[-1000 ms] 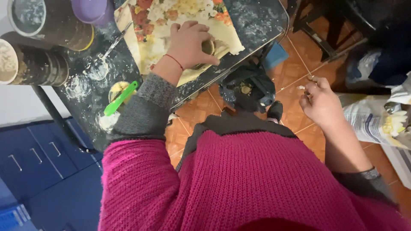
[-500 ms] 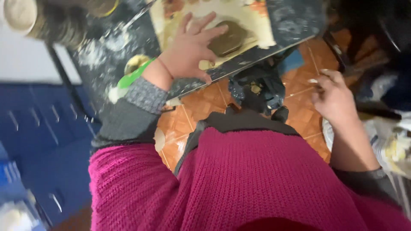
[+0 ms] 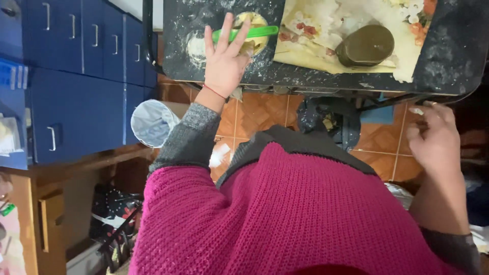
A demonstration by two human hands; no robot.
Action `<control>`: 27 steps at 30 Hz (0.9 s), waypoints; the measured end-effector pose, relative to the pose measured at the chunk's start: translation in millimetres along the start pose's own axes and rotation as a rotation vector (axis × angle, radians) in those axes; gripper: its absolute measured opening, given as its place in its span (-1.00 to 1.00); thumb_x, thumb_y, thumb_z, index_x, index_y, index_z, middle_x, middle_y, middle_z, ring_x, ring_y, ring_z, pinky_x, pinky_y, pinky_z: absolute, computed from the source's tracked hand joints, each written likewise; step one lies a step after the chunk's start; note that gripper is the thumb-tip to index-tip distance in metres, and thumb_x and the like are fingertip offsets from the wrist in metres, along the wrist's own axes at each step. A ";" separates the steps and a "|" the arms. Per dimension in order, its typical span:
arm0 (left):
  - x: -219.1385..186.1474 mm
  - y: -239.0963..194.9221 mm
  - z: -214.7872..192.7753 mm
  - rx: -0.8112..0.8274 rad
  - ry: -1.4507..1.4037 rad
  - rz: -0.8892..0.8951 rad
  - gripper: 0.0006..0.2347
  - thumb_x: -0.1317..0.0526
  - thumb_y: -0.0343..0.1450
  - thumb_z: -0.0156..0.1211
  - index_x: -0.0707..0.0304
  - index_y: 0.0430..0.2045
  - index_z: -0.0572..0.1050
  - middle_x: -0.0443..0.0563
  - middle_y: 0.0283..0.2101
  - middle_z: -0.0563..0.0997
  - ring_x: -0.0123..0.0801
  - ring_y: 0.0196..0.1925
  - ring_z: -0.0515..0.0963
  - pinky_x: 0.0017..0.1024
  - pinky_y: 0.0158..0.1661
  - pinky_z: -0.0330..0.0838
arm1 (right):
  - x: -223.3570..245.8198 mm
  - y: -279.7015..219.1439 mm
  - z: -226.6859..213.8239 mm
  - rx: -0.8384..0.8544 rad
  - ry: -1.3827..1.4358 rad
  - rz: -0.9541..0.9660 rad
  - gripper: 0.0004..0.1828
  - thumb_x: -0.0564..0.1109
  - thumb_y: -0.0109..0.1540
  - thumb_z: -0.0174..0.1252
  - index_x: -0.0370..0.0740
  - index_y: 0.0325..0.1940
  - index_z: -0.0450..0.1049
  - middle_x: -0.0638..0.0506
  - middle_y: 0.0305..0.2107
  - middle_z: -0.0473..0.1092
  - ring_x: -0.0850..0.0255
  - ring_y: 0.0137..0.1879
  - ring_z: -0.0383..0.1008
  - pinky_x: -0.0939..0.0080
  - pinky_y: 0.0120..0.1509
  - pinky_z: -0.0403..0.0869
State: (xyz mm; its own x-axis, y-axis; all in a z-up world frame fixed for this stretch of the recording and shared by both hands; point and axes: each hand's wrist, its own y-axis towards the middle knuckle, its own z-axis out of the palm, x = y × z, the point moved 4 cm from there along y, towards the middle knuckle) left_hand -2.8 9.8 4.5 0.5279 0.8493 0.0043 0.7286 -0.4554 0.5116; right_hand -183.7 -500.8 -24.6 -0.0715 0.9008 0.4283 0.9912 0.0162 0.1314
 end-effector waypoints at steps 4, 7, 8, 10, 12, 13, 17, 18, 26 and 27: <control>-1.4 -0.2 -7.9 -0.047 0.065 0.054 -0.81 0.17 0.47 0.38 0.01 -0.05 0.66 -0.32 0.53 0.14 -0.30 0.64 -0.08 0.08 0.57 -0.34 | 13.1 14.0 -2.7 0.019 0.031 -0.012 -0.67 -0.25 0.30 0.16 -0.21 0.17 0.47 -0.25 0.21 0.32 -0.14 0.33 0.43 0.04 0.41 0.45; -5.6 2.2 -9.8 0.042 -0.058 -0.013 -0.92 0.17 0.39 0.47 -0.02 -0.42 0.63 -0.26 0.52 0.26 -0.14 0.63 0.03 0.22 0.51 -0.29 | 17.4 16.5 0.3 0.049 0.032 0.030 -0.62 -0.24 0.29 0.20 -0.21 0.21 0.53 -0.30 0.23 0.36 -0.18 0.24 0.44 -0.04 0.36 0.47; -6.4 2.6 -12.2 0.022 -0.133 -0.116 -0.90 0.16 0.35 0.49 0.01 -0.47 0.63 -0.16 0.51 0.26 -0.07 0.61 0.02 0.26 0.49 -0.32 | 15.9 15.6 3.1 0.040 0.041 0.015 -0.64 -0.24 0.30 0.19 -0.21 0.20 0.53 -0.28 0.22 0.37 -0.15 0.23 0.46 -0.02 0.35 0.48; -12.4 -0.4 -9.2 0.002 -0.210 -0.217 -0.88 0.15 0.30 0.51 0.04 -0.51 0.63 -0.07 0.49 0.25 0.01 0.59 0.02 0.30 0.47 -0.35 | 21.2 17.4 3.0 0.031 0.048 0.004 -0.65 -0.24 0.31 0.19 -0.20 0.19 0.53 -0.26 0.21 0.38 -0.13 0.21 0.47 0.01 0.34 0.50; -15.4 -9.0 -1.5 -0.112 -0.309 -0.400 -0.86 0.15 0.27 0.52 -0.01 -0.38 0.70 0.08 0.49 0.16 0.12 0.57 -0.04 0.33 0.44 -0.43 | 27.2 21.0 1.7 0.128 0.125 0.203 -0.59 -0.23 0.28 0.16 -0.18 0.23 0.53 -0.26 0.22 0.37 -0.12 0.03 0.53 0.02 0.14 0.51; -14.0 -13.9 5.9 -0.111 -0.314 -0.397 -0.86 0.15 0.27 0.52 -0.01 -0.38 0.70 0.08 0.49 0.16 0.12 0.57 -0.04 0.33 0.44 -0.43 | 29.1 24.1 1.2 0.126 0.123 0.209 -0.59 -0.23 0.28 0.16 -0.18 0.23 0.53 -0.26 0.22 0.37 -0.12 0.03 0.53 0.02 0.14 0.51; -10.2 -27.2 21.4 -0.162 -0.281 -0.439 -0.90 0.14 0.33 0.55 -0.10 -0.47 0.67 0.02 0.53 0.15 0.11 0.61 -0.09 0.33 0.44 -0.50 | 50.0 34.8 -11.8 0.073 0.117 0.015 -0.67 -0.27 0.28 0.15 -0.22 0.14 0.53 -0.23 0.09 0.44 -0.14 0.15 0.51 0.04 0.19 0.52; -8.9 -26.0 23.0 -0.158 -0.253 -0.441 -0.87 0.14 0.33 0.57 -0.09 -0.53 0.65 -0.02 0.54 0.16 0.11 0.62 -0.10 0.33 0.45 -0.51 | 56.3 39.3 -16.3 0.063 0.108 -0.045 -0.68 -0.28 0.27 0.15 -0.21 0.12 0.54 -0.21 0.05 0.46 -0.15 0.17 0.51 0.04 0.21 0.52; -55.2 14.4 -12.5 -0.186 -0.375 -0.354 -0.59 -0.01 0.21 0.65 0.13 -0.33 0.49 0.13 0.32 0.36 0.17 0.41 0.20 0.25 0.31 -0.07 | 37.0 106.3 -1.9 0.077 0.276 0.073 -0.70 -0.22 0.33 0.19 -0.23 0.17 0.57 -0.19 -0.07 0.51 0.05 -0.02 0.54 0.14 0.10 0.50; -73.0 27.4 -23.2 -0.181 -0.507 -0.238 -0.53 -0.01 0.20 0.64 0.16 -0.21 0.49 0.12 0.18 0.47 0.11 0.28 0.42 0.10 0.23 0.26 | 29.3 119.7 5.1 0.069 0.399 0.122 -0.70 -0.16 0.36 0.24 -0.25 0.17 0.55 -0.12 -0.10 0.53 0.18 -0.03 0.55 0.22 0.08 0.49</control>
State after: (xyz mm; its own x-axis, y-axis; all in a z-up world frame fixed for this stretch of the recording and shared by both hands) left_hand -31.6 -58.5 38.1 0.5339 0.6687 -0.5175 0.7902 -0.1768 0.5868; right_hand -66.6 -470.3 -0.9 0.0227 0.6593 0.7516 0.9992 -0.0391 0.0041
